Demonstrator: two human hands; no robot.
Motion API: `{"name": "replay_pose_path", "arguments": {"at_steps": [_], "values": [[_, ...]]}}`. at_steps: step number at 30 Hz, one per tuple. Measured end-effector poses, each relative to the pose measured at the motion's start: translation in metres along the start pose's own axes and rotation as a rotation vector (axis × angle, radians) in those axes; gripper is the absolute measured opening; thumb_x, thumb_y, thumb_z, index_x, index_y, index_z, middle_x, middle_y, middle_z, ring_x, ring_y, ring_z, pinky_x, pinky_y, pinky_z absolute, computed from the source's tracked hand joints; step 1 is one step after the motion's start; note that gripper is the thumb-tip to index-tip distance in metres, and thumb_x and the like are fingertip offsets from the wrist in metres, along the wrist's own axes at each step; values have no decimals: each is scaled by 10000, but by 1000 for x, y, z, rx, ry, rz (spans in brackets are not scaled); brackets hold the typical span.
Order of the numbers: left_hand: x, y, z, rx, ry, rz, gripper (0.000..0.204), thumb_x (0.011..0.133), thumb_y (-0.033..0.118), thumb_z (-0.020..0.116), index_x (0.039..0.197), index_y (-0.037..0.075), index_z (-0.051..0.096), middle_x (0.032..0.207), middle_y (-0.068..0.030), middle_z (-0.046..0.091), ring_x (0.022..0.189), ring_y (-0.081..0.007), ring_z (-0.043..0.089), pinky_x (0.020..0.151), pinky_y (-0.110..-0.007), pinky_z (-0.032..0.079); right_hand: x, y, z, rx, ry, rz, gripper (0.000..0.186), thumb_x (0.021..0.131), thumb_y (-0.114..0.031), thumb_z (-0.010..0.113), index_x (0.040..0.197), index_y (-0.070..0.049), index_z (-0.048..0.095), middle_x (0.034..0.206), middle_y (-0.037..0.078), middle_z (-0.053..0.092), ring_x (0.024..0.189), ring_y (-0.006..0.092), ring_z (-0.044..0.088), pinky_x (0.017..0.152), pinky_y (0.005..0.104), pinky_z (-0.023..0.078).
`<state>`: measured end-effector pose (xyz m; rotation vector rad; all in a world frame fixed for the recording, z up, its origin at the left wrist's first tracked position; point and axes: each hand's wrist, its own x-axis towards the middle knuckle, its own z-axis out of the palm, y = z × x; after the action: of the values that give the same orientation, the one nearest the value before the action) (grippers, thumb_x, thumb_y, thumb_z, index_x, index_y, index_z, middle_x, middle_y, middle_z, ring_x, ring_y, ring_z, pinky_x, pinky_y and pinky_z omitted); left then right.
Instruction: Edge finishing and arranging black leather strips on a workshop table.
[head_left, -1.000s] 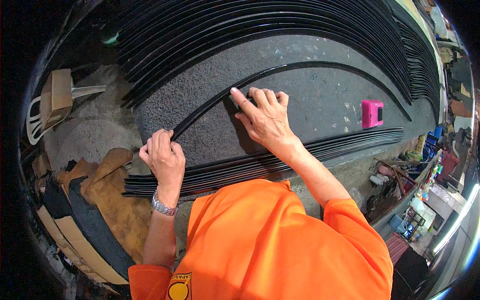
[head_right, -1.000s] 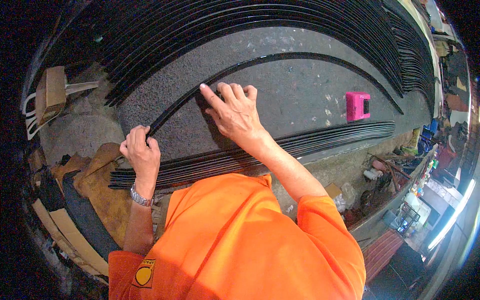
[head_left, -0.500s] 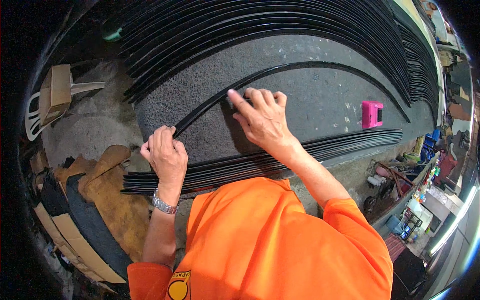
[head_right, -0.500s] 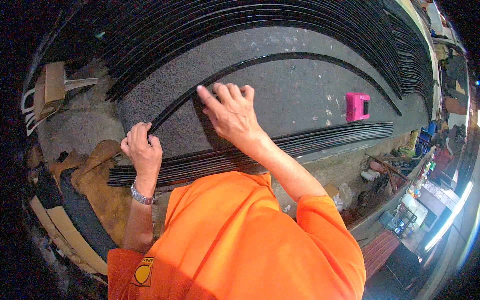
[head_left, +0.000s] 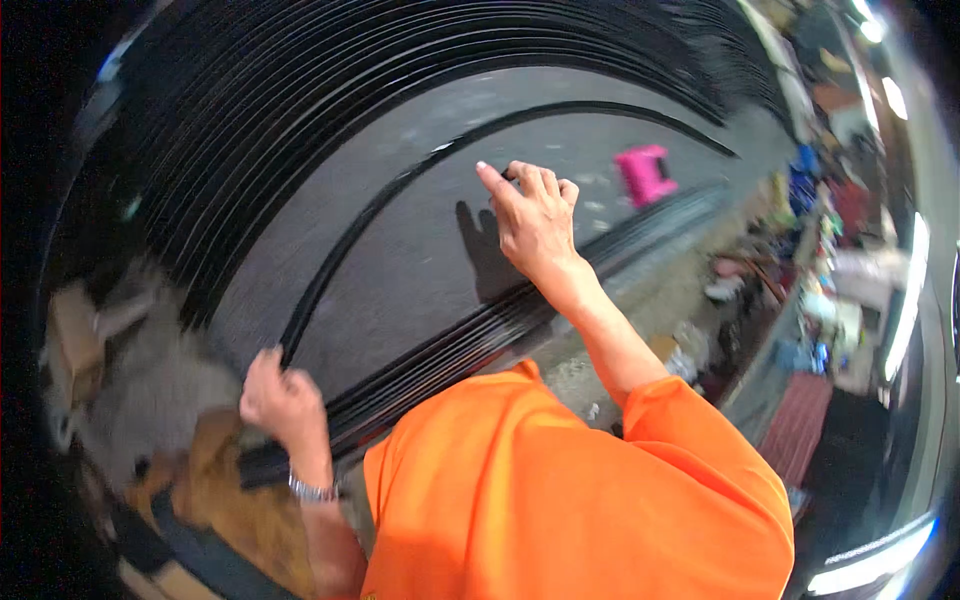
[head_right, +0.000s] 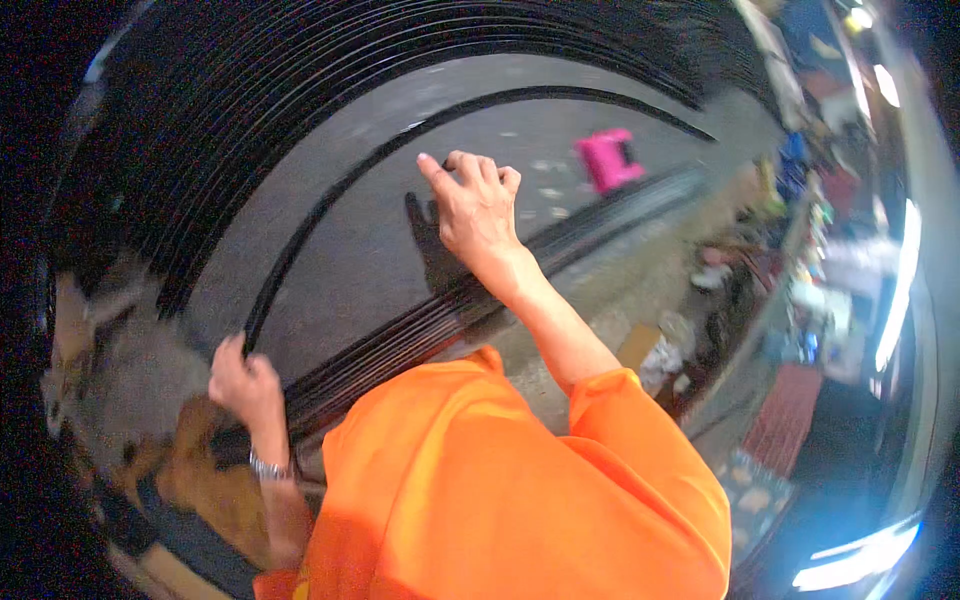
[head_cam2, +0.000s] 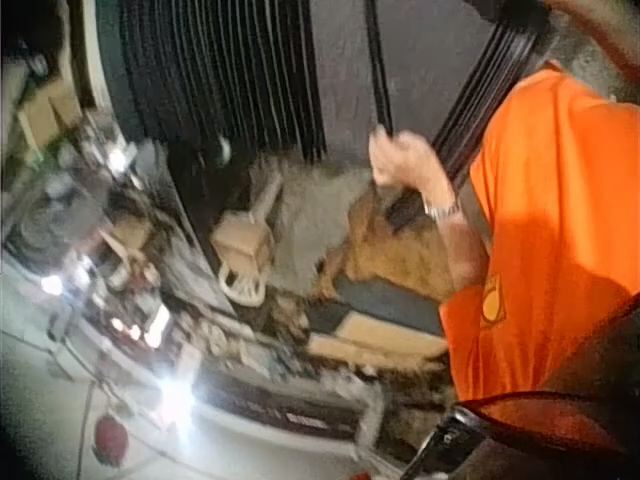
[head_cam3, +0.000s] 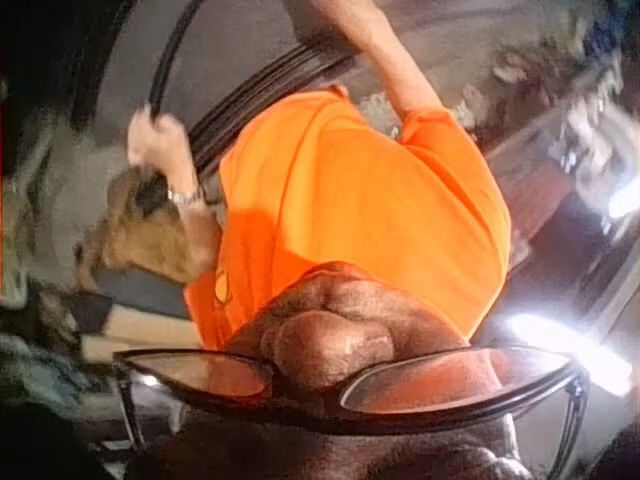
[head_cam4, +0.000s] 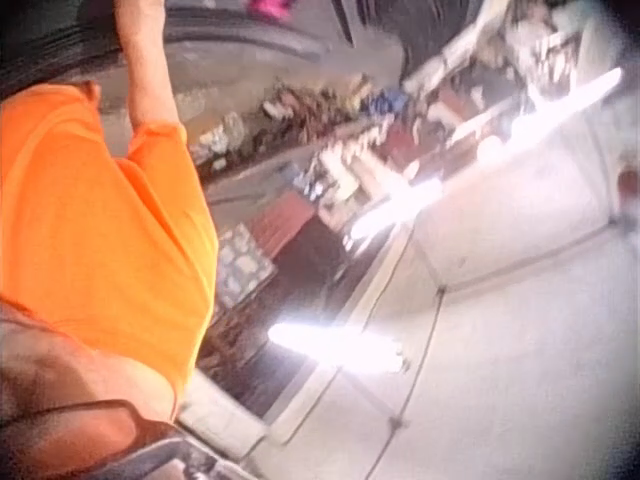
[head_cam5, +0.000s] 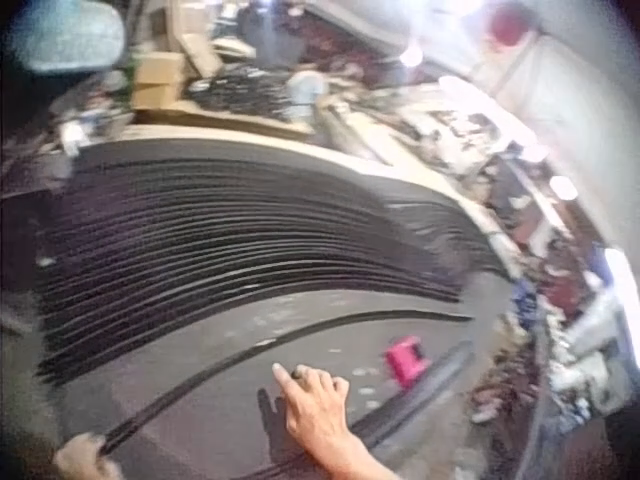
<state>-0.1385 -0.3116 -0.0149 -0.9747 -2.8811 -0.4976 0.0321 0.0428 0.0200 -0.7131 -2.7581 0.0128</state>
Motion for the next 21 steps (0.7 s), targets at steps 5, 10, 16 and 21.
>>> {"name": "replay_pose_path", "arguments": {"at_steps": [5, 10, 16, 21], "values": [[8, 8, -5, 82, -104, -70, 314, 862, 76, 561, 1156, 43, 666, 1248, -103, 663, 1185, -282, 600, 970, -491, 379, -52, 172, -30, -505, 99, 385, 457, 801, -107, 661, 1218, -290, 703, 1115, 36, 641, 1035, 260, 602, 815, 469, 420], [14, -1, 8, 91, -116, 14, 304, 909, 100, 515, 1195, 71, 614, 1250, -69, 626, 1154, -291, 590, 958, -529, 373, -94, 256, -51, -627, 61, 484, 468, 773, -119, 654, 1206, -288, 708, 1146, 42, 620, 1055, 261, 598, 826, 468, 402], [12, -3, 4, 91, -117, -7, 320, 889, 100, 545, 1200, 70, 617, 1244, -87, 632, 1167, -305, 587, 955, -510, 378, -95, 265, -35, -588, 30, 423, 444, 798, -134, 645, 1197, -313, 721, 1162, 47, 632, 1070, 265, 601, 869, 490, 425], [7, -9, 0, -3, -49, 39, 353, 793, 67, 565, 1131, 58, 667, 1214, -113, 654, 1164, -304, 600, 943, -471, 396, -83, 266, -35, -579, -107, 477, 467, 806, -195, 672, 1242, -364, 681, 1246, 65, 627, 1145, 303, 601, 899, 525, 471]]}}
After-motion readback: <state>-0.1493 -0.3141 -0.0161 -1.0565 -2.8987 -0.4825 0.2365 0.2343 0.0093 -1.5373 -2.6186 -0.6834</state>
